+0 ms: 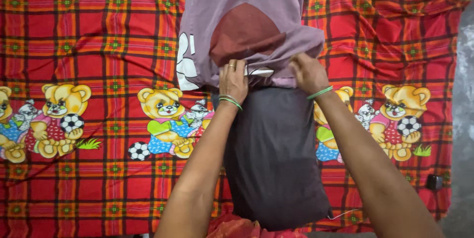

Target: The person puts a pillow into a patterned pillowcase and then folds a large patterned blanket on a bed.

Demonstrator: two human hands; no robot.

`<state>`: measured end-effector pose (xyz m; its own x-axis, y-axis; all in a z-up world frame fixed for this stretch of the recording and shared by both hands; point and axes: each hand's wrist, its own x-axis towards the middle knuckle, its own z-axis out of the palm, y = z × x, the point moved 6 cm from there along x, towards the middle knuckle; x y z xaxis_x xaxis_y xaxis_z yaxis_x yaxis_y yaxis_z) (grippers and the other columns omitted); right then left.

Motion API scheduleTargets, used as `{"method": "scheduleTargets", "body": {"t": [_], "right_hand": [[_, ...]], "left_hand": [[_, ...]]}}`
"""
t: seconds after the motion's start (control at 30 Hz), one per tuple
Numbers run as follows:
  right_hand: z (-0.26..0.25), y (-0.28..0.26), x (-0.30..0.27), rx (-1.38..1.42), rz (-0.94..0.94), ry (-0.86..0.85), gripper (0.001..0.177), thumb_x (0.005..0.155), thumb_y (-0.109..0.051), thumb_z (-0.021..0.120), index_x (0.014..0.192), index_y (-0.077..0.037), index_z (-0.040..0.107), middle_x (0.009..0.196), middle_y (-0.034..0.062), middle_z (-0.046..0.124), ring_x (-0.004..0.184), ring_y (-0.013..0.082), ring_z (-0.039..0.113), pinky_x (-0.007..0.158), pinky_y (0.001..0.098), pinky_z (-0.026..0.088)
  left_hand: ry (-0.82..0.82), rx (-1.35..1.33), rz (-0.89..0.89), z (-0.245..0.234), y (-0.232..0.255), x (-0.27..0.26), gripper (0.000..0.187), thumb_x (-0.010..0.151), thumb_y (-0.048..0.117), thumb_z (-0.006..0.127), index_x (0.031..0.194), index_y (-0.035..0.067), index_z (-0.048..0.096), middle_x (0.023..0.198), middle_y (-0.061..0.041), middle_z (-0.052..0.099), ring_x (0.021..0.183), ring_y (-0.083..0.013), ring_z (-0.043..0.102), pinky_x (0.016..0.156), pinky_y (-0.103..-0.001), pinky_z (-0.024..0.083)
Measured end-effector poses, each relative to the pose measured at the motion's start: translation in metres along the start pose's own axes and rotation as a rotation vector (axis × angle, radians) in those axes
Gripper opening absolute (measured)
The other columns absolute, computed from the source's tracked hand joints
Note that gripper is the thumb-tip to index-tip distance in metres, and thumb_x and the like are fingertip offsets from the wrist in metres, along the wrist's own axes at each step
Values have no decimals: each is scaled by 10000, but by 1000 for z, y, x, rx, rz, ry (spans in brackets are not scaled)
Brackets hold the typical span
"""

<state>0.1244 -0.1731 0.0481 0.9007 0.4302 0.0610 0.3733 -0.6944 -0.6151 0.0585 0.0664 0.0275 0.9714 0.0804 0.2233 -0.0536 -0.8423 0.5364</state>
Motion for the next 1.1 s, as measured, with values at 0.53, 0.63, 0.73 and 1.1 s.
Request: {"method": "scheduleTargets", "body": {"t": [0.53, 0.63, 0.73, 1.1], "right_hand": [[-8, -43, -1, -230, -367, 41, 337, 937, -313, 721, 1146, -61, 641, 937, 142, 639, 780, 361, 642, 658, 477, 517], [-13, -44, -9, -380, -546, -75, 308, 893, -284, 716, 1114, -81, 645, 868, 118, 569, 772, 320, 625, 662, 450, 513], [-24, -33, 0, -531, -501, 60, 236, 907, -91, 686, 1139, -135, 666, 909, 83, 538, 840, 275, 630, 704, 413, 514], [-60, 16, -22, -484, -52, 388, 474, 693, -50, 664, 1163, -68, 603, 1048, 168, 569, 924, 412, 618, 741, 497, 498]], "left_hand": [[149, 209, -14, -57, -22, -19, 477, 622, 125, 718, 1077, 73, 586, 1090, -193, 613, 993, -409, 623, 800, -525, 500], [135, 156, -242, -63, -36, -29, 387, 730, 140, 735, 1093, 92, 608, 1113, -192, 621, 1004, -422, 626, 805, -540, 487], [221, -138, -507, -54, -36, -34, 275, 874, 85, 685, 1143, 98, 627, 1173, -178, 635, 1024, -427, 629, 863, -528, 484], [345, -276, 2, -93, -6, -6, 489, 877, -31, 641, 1352, -27, 522, 1357, -271, 453, 1295, -438, 475, 1069, -512, 439]]}}
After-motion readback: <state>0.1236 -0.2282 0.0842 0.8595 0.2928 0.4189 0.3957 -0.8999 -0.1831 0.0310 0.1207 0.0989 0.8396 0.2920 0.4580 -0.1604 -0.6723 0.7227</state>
